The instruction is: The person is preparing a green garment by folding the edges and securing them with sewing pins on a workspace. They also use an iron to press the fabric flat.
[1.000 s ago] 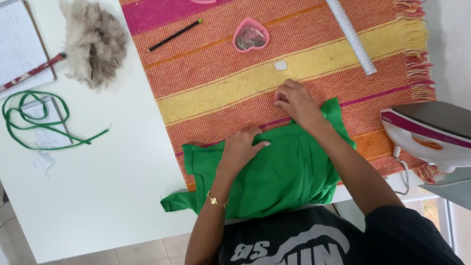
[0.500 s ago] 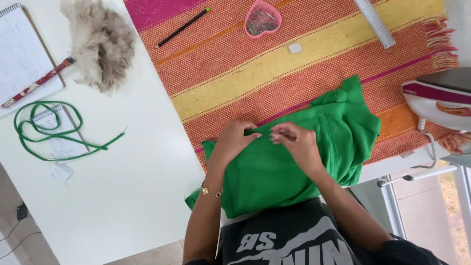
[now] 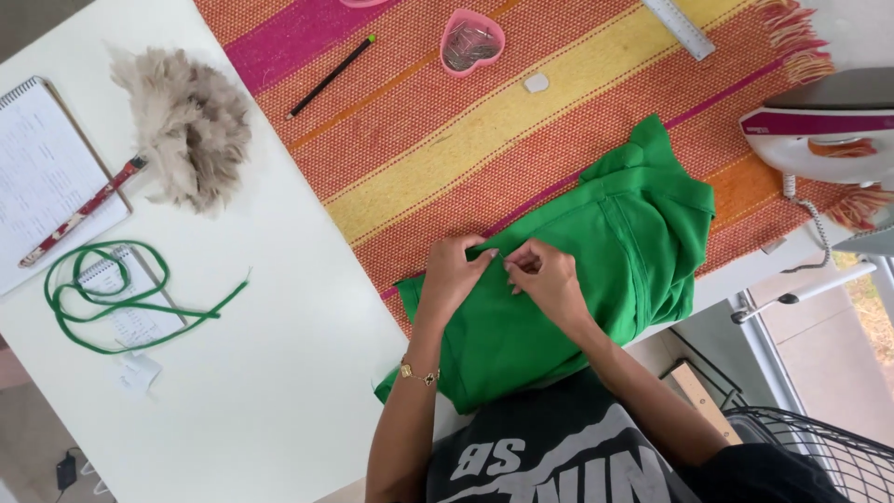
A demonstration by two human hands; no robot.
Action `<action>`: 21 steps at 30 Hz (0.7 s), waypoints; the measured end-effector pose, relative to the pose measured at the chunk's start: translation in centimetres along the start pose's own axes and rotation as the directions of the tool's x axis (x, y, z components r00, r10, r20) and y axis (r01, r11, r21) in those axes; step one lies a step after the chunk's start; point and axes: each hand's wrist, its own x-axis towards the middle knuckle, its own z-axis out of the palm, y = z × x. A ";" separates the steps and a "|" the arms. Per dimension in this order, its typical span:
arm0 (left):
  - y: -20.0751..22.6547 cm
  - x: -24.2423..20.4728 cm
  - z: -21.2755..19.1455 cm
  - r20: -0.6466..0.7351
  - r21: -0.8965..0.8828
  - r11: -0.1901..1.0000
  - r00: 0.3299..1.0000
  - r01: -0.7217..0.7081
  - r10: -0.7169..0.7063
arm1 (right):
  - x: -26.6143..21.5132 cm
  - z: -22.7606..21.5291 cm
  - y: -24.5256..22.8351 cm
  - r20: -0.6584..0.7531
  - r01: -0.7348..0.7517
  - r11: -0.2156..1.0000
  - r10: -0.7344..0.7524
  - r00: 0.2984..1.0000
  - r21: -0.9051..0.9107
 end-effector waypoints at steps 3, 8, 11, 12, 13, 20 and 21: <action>0.6 -0.3 -0.2 -0.020 -0.020 1.000 1.000 -0.009 0.008 | 0.2 0.3 0.2 0.003 -0.031 0.999 0.031 1.000 -0.020; 1.4 -0.6 -0.2 -0.061 -0.064 0.998 0.998 -0.010 0.006 | 0.4 0.4 0.2 0.000 -0.028 0.999 0.028 1.000 -0.034; 1.4 -0.9 -0.1 -0.056 -0.088 0.996 0.998 -0.015 0.011 | 0.5 0.7 0.0 -0.019 -0.029 0.999 0.028 0.999 -0.034; 1.4 -0.9 -0.1 -0.065 -0.094 0.995 0.998 -0.017 0.011 | 0.5 0.8 -0.3 -0.032 -0.028 1.000 0.028 0.999 0.000; 1.4 -0.9 -0.2 -0.074 -0.100 0.995 0.997 -0.018 0.011 | 0.4 0.8 -0.6 -0.044 -0.026 0.999 0.028 0.999 0.034; 2.7 -1.1 0.3 -0.154 -0.180 0.984 0.987 0.018 -0.046 | 0.1 0.9 0.2 -0.040 0.021 0.995 -0.018 0.999 0.098; 2.9 -1.1 0.3 -0.168 -0.190 0.981 0.984 0.020 -0.053 | 0.1 0.8 0.2 -0.038 0.031 0.993 -0.027 0.999 0.111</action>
